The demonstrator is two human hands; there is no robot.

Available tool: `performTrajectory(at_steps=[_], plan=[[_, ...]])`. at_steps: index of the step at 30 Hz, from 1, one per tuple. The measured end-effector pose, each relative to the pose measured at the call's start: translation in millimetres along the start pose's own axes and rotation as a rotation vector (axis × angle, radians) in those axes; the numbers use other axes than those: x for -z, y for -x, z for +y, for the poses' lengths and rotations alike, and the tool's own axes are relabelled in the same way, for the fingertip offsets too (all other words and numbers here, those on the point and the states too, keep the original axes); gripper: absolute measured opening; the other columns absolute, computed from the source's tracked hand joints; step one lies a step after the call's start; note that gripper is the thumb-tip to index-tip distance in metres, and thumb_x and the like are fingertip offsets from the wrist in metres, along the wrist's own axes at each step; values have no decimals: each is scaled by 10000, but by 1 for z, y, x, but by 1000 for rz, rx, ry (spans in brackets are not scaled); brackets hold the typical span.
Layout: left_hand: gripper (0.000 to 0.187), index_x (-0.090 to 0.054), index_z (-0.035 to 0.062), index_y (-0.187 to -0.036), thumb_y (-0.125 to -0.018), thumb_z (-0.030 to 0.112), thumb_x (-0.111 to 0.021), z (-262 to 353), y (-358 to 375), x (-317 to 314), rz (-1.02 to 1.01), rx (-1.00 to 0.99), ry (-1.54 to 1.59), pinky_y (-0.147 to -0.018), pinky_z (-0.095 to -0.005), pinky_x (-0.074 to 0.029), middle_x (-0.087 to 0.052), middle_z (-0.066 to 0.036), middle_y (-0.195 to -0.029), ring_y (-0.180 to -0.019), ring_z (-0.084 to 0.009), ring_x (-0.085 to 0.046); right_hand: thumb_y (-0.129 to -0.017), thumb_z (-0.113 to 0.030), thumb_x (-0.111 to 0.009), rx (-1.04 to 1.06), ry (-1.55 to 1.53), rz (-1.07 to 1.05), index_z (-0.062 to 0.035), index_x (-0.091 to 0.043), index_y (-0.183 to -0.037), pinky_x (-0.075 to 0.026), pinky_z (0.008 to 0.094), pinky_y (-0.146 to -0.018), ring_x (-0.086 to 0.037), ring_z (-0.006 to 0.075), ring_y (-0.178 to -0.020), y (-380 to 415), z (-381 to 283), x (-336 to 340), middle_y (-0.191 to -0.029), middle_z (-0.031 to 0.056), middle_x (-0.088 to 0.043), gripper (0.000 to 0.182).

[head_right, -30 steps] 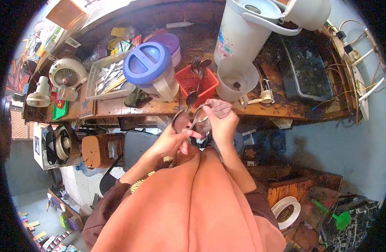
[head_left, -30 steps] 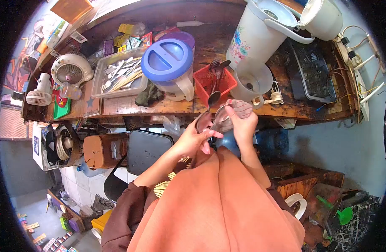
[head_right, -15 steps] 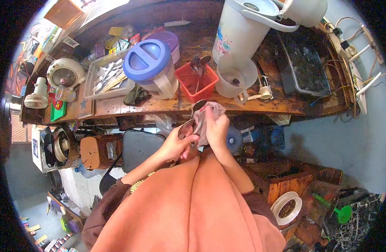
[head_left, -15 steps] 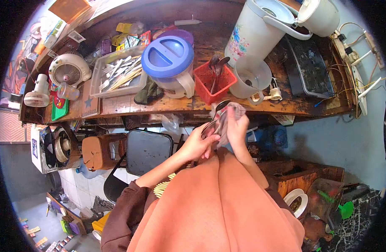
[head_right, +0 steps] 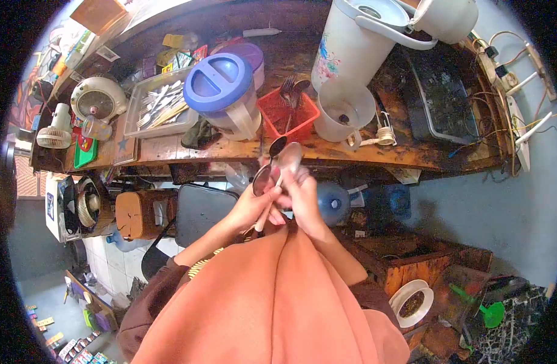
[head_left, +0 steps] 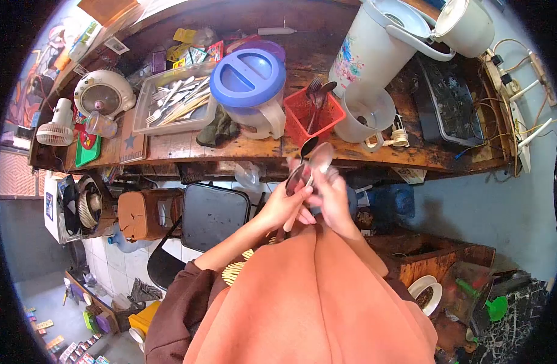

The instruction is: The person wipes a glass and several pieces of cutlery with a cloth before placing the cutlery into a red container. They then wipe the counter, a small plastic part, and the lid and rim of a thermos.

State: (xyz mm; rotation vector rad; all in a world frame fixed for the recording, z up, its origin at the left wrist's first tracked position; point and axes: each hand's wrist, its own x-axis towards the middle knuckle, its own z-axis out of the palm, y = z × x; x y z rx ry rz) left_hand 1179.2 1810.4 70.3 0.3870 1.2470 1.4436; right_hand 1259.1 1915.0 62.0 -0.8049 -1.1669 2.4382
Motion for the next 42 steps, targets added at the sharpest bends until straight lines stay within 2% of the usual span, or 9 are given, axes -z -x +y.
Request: performTrajectory(at_steps=[5, 9, 14, 17, 19, 24, 28, 31, 42], plan=[[215, -371, 24, -1030, -878, 171, -412, 11, 7, 17, 211, -44, -11, -476, -267, -492, -586, -141, -911, -607, -203, -604, -874, -163, -456, 429, 0, 194, -12, -477, -971, -405, 248, -742, -502, 103, -783, -23, -12, 18, -868, 22, -541, 181], [149, -455, 25, -937, -860, 153, -456, 46, 14, 0, 395, -169, -270, -395, -217, -427, -582, -75, -823, -508, -127, -555, -879, -152, -439, 265, -20, -2, -49, -453, -880, -385, 200, -456, -461, 74, -520, -10, -20, 13, -689, 26, -508, 104], [182, -514, 31, -914, -785, 139, -582, 60, -16, -13, 527, -439, -643, -337, -191, -319, -536, -6, -676, -411, -45, -409, -867, -83, -424, 225, 119, -62, -50, -411, -798, -374, 217, -400, -456, 91, -467, -1, -17, -7, -595, 25, -463, 77], [200, -511, 19, -889, -735, 70, -628, 46, -34, -6, 555, -548, -637, -485, -205, -405, -558, -9, -709, -546, -59, -486, -817, -86, -495, 753, 633, -75, 0, -445, -751, -399, 282, -446, -479, 143, -449, -12, -10, 0, -564, 46, -468, 119], [172, -514, 0, -858, -725, 9, -623, 47, -34, -13, 613, -655, -548, -640, -219, -433, -601, -42, -755, -672, -65, -537, -810, -97, -502, 564, 712, -121, 4, -454, -743, -395, 291, -448, -478, 151, -448, 2, -8, 1, -547, 51, -474, 130], [86, -534, -16, -797, -768, 37, -594, 55, -27, -13, 650, -837, -539, -635, -215, -433, -610, -61, -763, -686, -82, -546, -791, -151, -558, 142, 659, -263, 22, -568, -855, -411, 296, -481, -503, 137, -479, 7, -21, 5, -570, 79, -554, 185], [71, -512, -20, -780, -779, 22, -569, 112, -19, -20, 847, -1384, -332, -613, -198, -426, -605, -89, -762, -660, -86, -539, -787, -208, -573, 391, 1051, -190, 42, -543, -670, -399, 296, -463, -495, 196, -436, 11, -38, 12, -533, 155, -528, 278], [49, -487, -16, -791, -774, -39, -527, 151, -21, -32, 1012, -1620, -484, -602, -203, -445, -603, -115, -791, -671, -113, -560, -790, -234, -564, 344, 1008, -204, -13, -535, -629, -387, 286, -439, -533, 163, -444, 11, -31, 33, -477, 67, -511, 275], [171, -541, 31, -803, -656, 35, -627, 114, -92, -45, 917, -1302, -881, -580, -304, -455, -609, -106, -751, -675, -253, -597, -797, -216, -536, 304, 967, -194, -17, -487, -563, -396, 280, -450, -519, 175, -427, 12, -37, 48, -477, 69, -513, 311]])
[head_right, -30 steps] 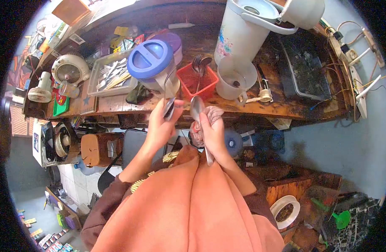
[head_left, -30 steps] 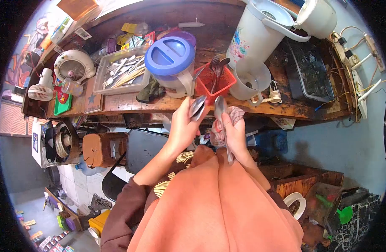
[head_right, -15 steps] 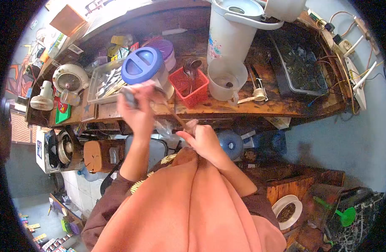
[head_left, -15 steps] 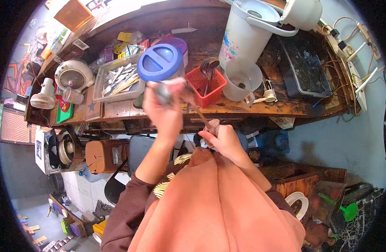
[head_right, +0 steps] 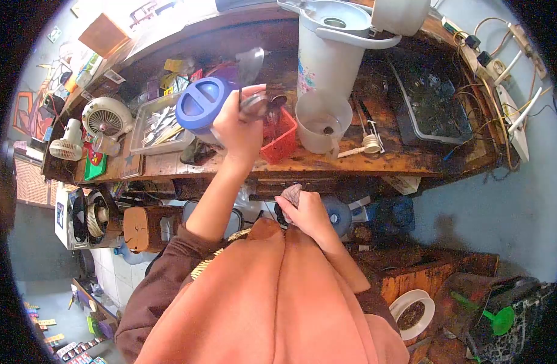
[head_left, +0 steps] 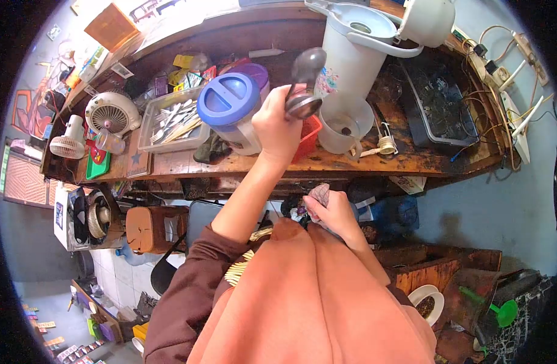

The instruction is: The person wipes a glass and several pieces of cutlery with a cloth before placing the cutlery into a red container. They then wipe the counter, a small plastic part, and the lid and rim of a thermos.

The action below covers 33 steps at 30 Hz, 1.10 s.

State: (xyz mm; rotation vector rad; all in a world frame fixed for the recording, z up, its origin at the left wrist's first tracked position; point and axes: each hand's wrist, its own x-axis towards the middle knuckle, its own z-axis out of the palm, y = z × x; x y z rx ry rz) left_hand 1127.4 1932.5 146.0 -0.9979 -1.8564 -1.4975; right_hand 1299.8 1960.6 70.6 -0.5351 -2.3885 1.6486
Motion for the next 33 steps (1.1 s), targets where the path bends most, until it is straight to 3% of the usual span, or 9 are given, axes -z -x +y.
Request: performTrajectory(at_steps=[7, 10, 13, 16, 18, 21, 22, 24, 33], plan=[[162, -528, 43, -806, -669, 56, -614, -9, -11, -13, -198, 48, -245, -555, -369, -424, -561, -114, -707, -680, -328, -550, -791, -213, -543, 0, -40, 4, -5, -511, -640, -402, 265, -458, -535, 161, -457, -20, 7, -12, -507, 86, -527, 259], [188, -528, 35, -832, -679, 101, -617, -7, -11, -12, -237, 64, -254, -569, -393, -413, -544, -132, -698, -689, -352, -537, -754, -259, -589, -40, -289, 36, 9, -522, -678, -434, 310, -502, -579, 235, -546, -54, 29, -28, -565, 129, -556, 286], [188, -531, 15, -839, -724, 147, -598, 3, -17, 0, -107, -48, -90, -554, -391, -401, -534, -157, -699, -653, -347, -528, -701, -315, -642, -4, 103, 275, 31, -522, -683, -444, 392, -559, -577, 342, -638, -84, 27, -44, -625, 198, -567, 366], [221, -560, -12, -854, -780, 193, -590, 11, -8, 36, -130, 99, 100, -506, -321, -408, -550, -69, -612, -553, -197, -536, -658, -364, -672, -63, 261, 455, 57, -522, -714, -432, 447, -611, -543, 422, -691, -103, 29, -60, -672, 266, -557, 450], [329, -562, -17, -823, -836, 308, -511, 10, 1, 68, -420, 689, 530, -550, -298, -436, -579, -73, -654, -604, -142, -544, -658, -367, -674, -162, 267, 511, 73, -518, -732, -429, 447, -615, -539, 432, -695, -110, 29, -63, -687, 291, -548, 473], [398, -561, -19, -957, -861, 351, -452, -39, 27, 75, -714, 1039, 740, -657, -310, -452, -604, -68, -831, -735, -174, -564, -663, -322, -678, -26, 151, 596, 77, -498, -791, -422, 451, -625, -532, 436, -718, -111, 41, -68, -704, 272, -556, 456], [398, -561, -19, -957, -861, 351, -452, -42, 32, 71, -707, 1039, 740, -657, -310, -452, -604, -68, -831, -735, -174, -564, -663, -300, -682, -5, 86, 579, 74, -489, -807, -419, 453, -628, -530, 436, -723, -112, 40, -66, -705, 265, -557, 444], [443, -544, -15, -1032, -864, 378, -427, -41, 44, 63, -449, 508, 607, -770, -308, -428, -578, -132, -996, -872, -161, -549, -658, -259, -686, -1, 78, 576, 72, -471, -855, -420, 449, -639, -526, 434, -740, -117, 45, -67, -736, 269, -558, 441], [336, -457, 13, -832, -864, 346, -443, -63, 26, 102, -402, 633, 624, -784, -310, -406, -538, -196, -1074, -947, -218, -549, -648, -240, -691, -60, 165, 613, 34, -408, -1031, -424, 412, -704, -539, 394, -841, -120, 33, -65, -886, 235, -571, 550]])
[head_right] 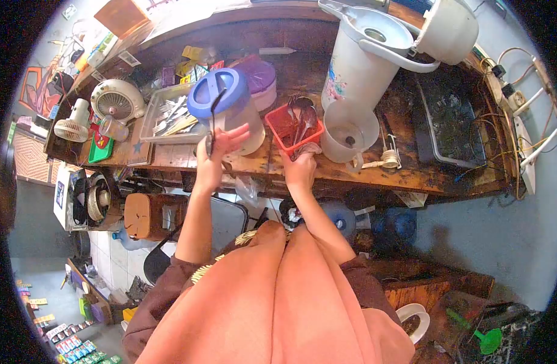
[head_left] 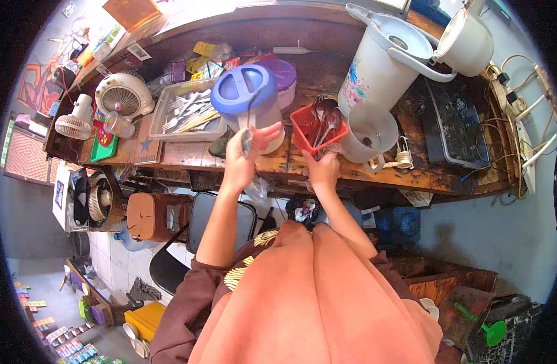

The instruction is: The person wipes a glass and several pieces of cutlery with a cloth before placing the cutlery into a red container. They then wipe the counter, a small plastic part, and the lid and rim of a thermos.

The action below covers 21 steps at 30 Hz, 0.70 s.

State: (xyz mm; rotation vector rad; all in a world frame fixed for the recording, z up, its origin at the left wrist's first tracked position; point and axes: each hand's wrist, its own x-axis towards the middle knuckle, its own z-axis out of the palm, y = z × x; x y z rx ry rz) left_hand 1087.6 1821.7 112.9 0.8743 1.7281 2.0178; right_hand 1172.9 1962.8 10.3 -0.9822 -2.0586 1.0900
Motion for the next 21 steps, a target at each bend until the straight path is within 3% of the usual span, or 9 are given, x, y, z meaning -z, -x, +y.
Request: performTrajectory(at_steps=[5, 7, 9, 11, 12, 13, 16, 19, 21], plan=[[385, -465, 15, -868, -862, 397, -421, -17, 3, 17, -120, -8, 3, -775, -319, -409, -579, -143, -1018, -914, -197, -560, -650, -241, -690, -1, -22, -78, 31, -442, -1007, -422, 398, -719, -532, 389, -869, -1, 5, 4, -907, 235, -567, 513], [365, -471, 14, -876, -867, 376, -425, -38, 12, 16, -266, -62, -230, -779, -331, -411, -599, -122, -958, -870, -189, -564, -648, -239, -691, 21, -55, -90, 31, -456, -994, -419, 389, -730, -529, 384, -886, 0, 9, 6, -914, 234, -566, 497], [290, -475, 20, -870, -872, 308, -441, -14, 19, 0, -230, -122, -289, -741, -318, -432, -604, -114, -908, -792, -162, -562, -679, -212, -677, 107, -95, -70, 26, -477, -951, -425, 355, -712, -569, 300, -811, 3, 10, 13, -861, 186, -579, 413], [266, -482, 29, -880, -868, 293, -452, -13, 23, -2, -188, 110, 6, -635, -259, -447, -601, -84, -847, -717, -122, -548, -733, -222, -624, 34, -138, -170, 17, -482, -935, -420, 330, -711, -557, 238, -784, 10, 6, 27, -832, 145, -574, 344], [219, -489, 59, -866, -865, 275, -454, -9, 28, -2, -128, 174, -124, -466, -187, -373, -537, -18, -690, -574, -67, -469, -787, -232, -570, -31, -184, -269, 9, -487, -919, -416, 305, -711, -545, 176, -757, 13, 7, 35, -804, 103, -568, 287], [219, -489, 59, -866, -865, 275, -454, -9, 33, -4, -125, 174, -120, -466, -187, -373, -537, -18, -690, -574, -67, -469, -787, -232, -570, -30, -179, -272, 9, -487, -919, -416, 305, -711, -545, 176, -757, 14, 12, 42, -804, 103, -568, 287], [152, -432, 123, -961, -869, 242, -410, -16, 50, -8, -168, 728, 744, -366, -175, -162, -335, 40, -596, -422, -36, -227, -892, -248, -335, -170, -756, -377, -3, -506, -894, -383, 271, -792, -511, 129, -825, 25, 5, 68, -856, 57, -557, 298], [295, -381, 98, -1112, -870, 265, -398, -22, 62, -13, -338, 732, 910, -315, -168, -180, -357, 17, -657, -397, -39, -226, -859, -204, -348, -468, -1275, -431, 19, -472, -1042, -367, 337, -895, -501, 208, -1005, 27, 2, 90, -1057, 101, -538, 314], [301, -370, 76, -1123, -878, 250, -384, -23, 67, -18, -348, 733, 871, -301, -172, -196, -377, 3, -655, -379, -42, -242, -825, -168, -363, -483, -1412, -525, 24, -437, -1087, -358, 360, -910, -482, 230, -1039, 28, -22, 108, -1110, 112, -507, 333]])
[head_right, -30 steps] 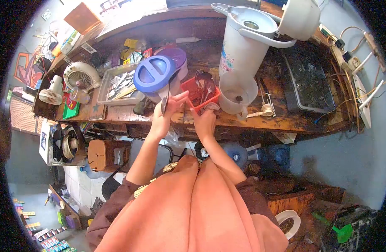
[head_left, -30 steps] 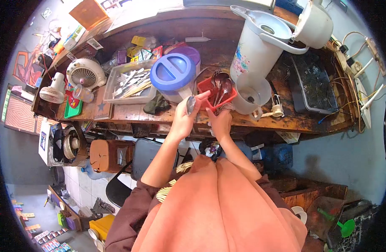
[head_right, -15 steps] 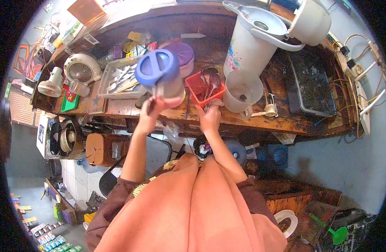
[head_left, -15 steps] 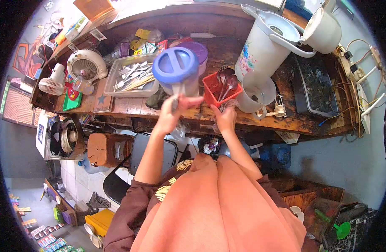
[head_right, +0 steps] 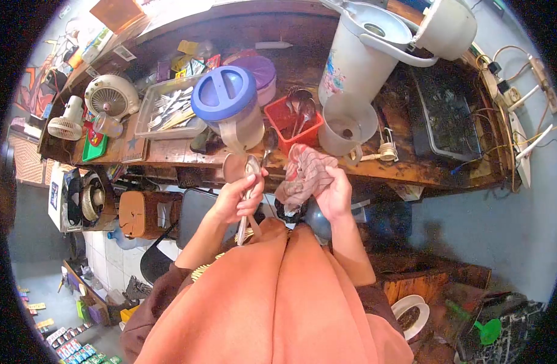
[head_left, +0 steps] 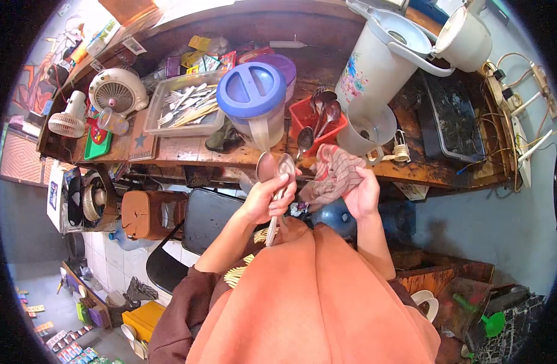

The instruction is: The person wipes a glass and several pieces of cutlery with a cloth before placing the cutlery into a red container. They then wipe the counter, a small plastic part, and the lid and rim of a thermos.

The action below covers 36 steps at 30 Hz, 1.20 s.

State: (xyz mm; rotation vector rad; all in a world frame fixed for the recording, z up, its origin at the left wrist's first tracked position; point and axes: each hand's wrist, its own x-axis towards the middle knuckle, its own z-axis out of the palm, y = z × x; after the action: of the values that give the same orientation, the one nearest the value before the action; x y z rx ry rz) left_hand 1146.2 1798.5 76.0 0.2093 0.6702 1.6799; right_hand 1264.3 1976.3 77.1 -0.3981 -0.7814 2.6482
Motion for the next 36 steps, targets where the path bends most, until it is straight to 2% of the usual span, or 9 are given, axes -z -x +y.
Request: performTrajectory(at_steps=[6, 10, 18, 21, 24, 26, 28, 30, 36], plan=[[347, -351, -6, -1123, -882, 242, -383, -5, -1, -18, 102, -2, -193, -284, -180, -226, -462, -49, -643, -338, -48, -293, -694, 60, -412, 132, 283, -112, 21, -442, -1062, -417, 270, -744, -548, 173, -840, 3, -3, -12, -934, 74, -555, 371], [399, -298, 39, -1207, -866, 214, -409, -18, -4, -29, 41, 154, -478, -297, -178, -216, -526, -68, -660, -339, -40, -277, -795, -33, -495, 246, 700, -219, -2, -490, -1010, -398, 292, -825, -516, 158, -929, -15, 15, -8, -990, 66, -539, 217], [226, -485, 30, -1025, -883, 161, -366, -22, 8, -21, 30, 80, -693, -351, -167, -273, -551, -15, -662, -391, -26, -337, -834, -123, -504, 432, 515, 77, -2, -459, -919, -487, 317, -668, -569, 193, -733, -33, -7, -6, -828, 100, -546, 155], [230, -531, 29, -957, -876, 187, -384, -29, 7, -14, 58, 64, -654, -362, -169, -257, -542, -5, -624, -398, -24, -330, -819, -117, -526, 88, 399, 18, -5, -449, -980, -475, 311, -715, -565, 190, -823, -18, 19, -6, -894, 99, -552, 211], [231, -537, 29, -944, -873, 190, -388, -33, 3, -8, 104, 47, -661, -371, -173, -255, -536, -3, -608, -402, -24, -325, -807, -76, -529, 230, 610, -237, 9, -476, -970, -449, 296, -765, -558, 178, -861, -19, 32, -8, -910, 82, -562, 191], [227, -534, 28, -946, -872, 183, -386, -33, 6, -6, 110, 41, -678, -377, -175, -260, -535, -2, -609, -408, -22, -325, -795, -39, -527, -58, 661, -137, 16, -489, -943, -445, 291, -764, -558, 180, -862, -8, 32, -20, -904, 76, -568, 162], [247, -533, 18, -974, -868, 186, -385, -30, 8, -7, 123, 50, -675, -409, -176, -289, -532, -13, -614, -452, -35, -381, -788, -20, -526, -25, 639, -137, 20, -491, -932, -442, 281, -747, -561, 168, -824, -9, 35, -20, -909, 76, -570, 153], [268, -527, 3, -1004, -858, 195, -410, -22, 7, -12, 235, -127, -865, -443, -181, -315, -527, -22, -612, -510, -53, -432, -788, -18, -521, 413, 845, -26, 21, -519, -898, -436, 266, -713, -560, 150, -772, -14, 38, -12, -892, 64, -574, 116], [319, -522, -7, -1041, -732, 36, -588, 26, -4, -52, 489, -519, -875, -497, -183, -355, -488, 30, -623, -563, -37, -424, -769, -57, -527, 637, 1270, -32, 28, -571, -803, -428, 265, -668, -557, 153, -723, -11, 29, -20, -757, 97, -583, 101]])
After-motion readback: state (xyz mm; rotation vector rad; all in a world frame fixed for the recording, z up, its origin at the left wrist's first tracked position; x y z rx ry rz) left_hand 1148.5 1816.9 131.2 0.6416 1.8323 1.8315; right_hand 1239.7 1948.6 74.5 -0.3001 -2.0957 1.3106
